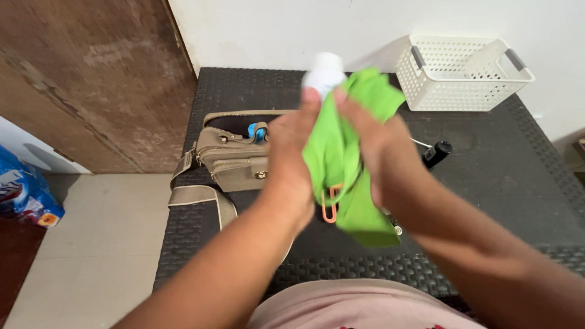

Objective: The person opens a beige crossbody bag and wipes several small items with a green cloth, including a round compact, a small blue bottle, and a white bottle. After wiping each item, the person places them into the bag. The person then wipes a white tube and places it into the bag as well.

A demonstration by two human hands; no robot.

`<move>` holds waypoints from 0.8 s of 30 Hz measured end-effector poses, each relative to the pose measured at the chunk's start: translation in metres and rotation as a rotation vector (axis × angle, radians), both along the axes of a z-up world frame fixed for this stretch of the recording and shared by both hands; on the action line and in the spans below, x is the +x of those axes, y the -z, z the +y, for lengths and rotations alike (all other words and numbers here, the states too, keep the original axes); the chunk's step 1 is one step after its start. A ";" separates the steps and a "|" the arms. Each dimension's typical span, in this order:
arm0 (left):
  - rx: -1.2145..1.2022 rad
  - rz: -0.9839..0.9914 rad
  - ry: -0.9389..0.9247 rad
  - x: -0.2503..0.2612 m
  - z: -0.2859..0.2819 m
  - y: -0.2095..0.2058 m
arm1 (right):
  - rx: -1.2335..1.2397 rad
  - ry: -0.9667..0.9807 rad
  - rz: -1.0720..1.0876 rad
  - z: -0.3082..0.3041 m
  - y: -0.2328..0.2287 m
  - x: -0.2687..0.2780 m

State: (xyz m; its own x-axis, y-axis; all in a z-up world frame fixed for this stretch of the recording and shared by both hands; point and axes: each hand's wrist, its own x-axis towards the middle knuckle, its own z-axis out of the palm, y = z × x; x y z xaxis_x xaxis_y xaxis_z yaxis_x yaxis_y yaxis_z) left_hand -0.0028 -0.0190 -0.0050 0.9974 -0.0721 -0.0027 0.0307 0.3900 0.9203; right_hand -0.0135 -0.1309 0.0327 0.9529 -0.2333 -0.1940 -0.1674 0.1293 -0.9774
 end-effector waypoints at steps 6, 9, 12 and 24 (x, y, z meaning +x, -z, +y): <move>0.393 -0.216 -0.175 -0.007 -0.016 0.008 | 0.283 -0.296 -0.033 -0.022 -0.004 0.017; 0.235 -0.168 -0.166 0.003 -0.011 0.007 | 0.491 -0.333 -0.004 -0.024 0.009 0.008; 0.054 -0.047 -0.098 0.007 0.003 0.001 | 0.548 -0.391 0.089 -0.017 0.014 -0.003; -0.326 0.436 0.339 0.013 0.023 -0.021 | -0.224 0.011 -0.075 0.009 -0.008 -0.022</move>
State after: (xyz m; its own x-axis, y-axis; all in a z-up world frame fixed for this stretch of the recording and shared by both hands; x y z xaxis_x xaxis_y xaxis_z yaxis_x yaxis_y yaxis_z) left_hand 0.0104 0.0041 0.0159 0.8313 -0.4486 -0.3283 0.5463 0.5505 0.6313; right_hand -0.0354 -0.1219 0.0403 0.9597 -0.2731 -0.0654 -0.0934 -0.0908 -0.9915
